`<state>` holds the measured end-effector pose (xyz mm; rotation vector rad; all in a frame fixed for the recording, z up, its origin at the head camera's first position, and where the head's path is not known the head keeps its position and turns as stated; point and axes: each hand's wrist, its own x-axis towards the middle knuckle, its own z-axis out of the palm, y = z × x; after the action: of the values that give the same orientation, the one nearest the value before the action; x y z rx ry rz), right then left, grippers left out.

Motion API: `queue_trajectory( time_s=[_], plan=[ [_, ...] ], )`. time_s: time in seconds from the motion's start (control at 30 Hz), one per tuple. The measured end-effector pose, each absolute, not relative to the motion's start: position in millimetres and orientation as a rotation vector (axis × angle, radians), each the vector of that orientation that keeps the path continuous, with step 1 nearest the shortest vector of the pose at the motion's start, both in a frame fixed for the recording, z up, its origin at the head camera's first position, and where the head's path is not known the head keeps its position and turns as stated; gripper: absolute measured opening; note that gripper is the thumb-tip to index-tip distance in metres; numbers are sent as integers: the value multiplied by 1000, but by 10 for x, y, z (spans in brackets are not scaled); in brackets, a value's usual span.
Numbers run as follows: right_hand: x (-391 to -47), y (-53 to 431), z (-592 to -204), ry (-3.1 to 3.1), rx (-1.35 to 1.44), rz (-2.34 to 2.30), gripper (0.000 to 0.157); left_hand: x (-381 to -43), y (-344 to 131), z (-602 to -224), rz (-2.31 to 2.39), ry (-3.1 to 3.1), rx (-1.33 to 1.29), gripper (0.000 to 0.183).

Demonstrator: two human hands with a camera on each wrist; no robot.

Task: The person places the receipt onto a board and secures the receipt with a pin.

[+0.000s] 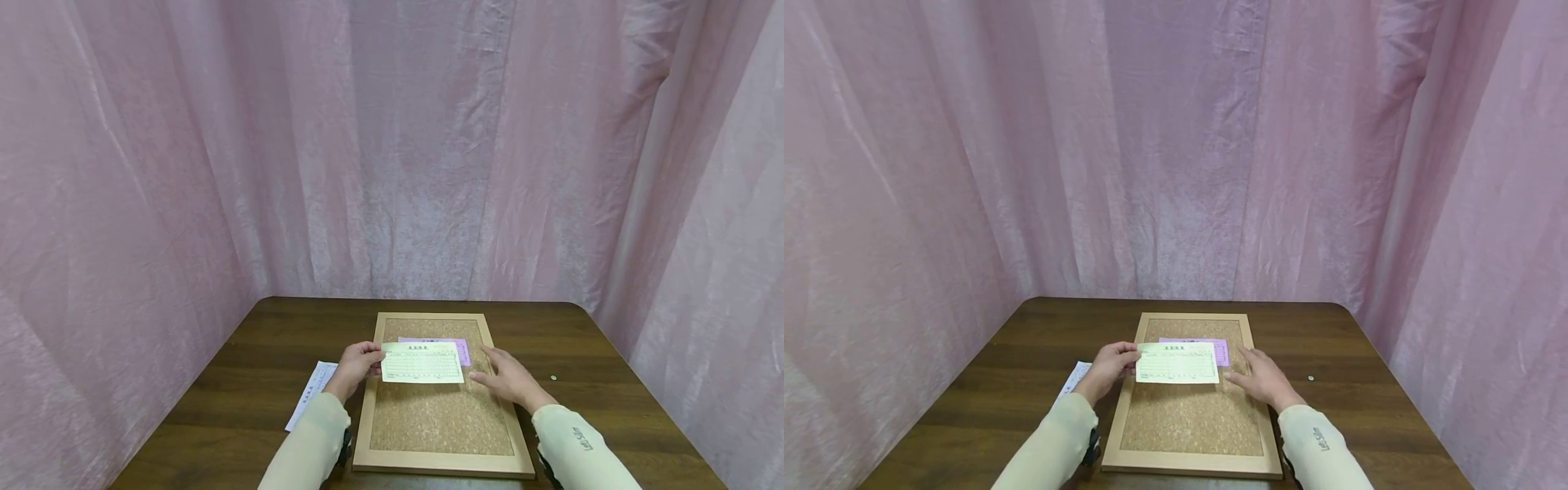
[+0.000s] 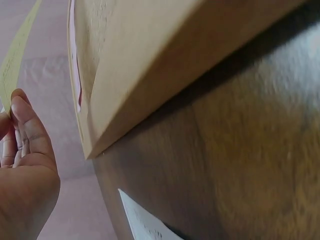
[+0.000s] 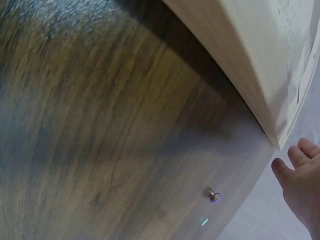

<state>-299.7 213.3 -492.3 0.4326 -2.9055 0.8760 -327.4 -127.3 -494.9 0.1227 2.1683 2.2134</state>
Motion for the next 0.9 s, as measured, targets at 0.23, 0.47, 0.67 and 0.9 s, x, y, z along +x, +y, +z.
queue_trajectory(
  time_s=[0.23,0.47,0.67,0.9],
  plan=[
    [-2976,2090,-4902,-2940,421,908,84,-3260,-1186,-4982,2142,2185,121,15],
    [-2980,2086,-4907,-2969,396,936,88,-3245,-1128,-4987,2108,2196,144,12],
    [-2973,2113,-4932,-2976,396,933,91,-3216,-1085,-4974,2058,2211,173,12],
    [-2948,2103,-4943,-2972,420,915,89,-3210,-1007,-4943,2005,2246,176,11]
  ],
)
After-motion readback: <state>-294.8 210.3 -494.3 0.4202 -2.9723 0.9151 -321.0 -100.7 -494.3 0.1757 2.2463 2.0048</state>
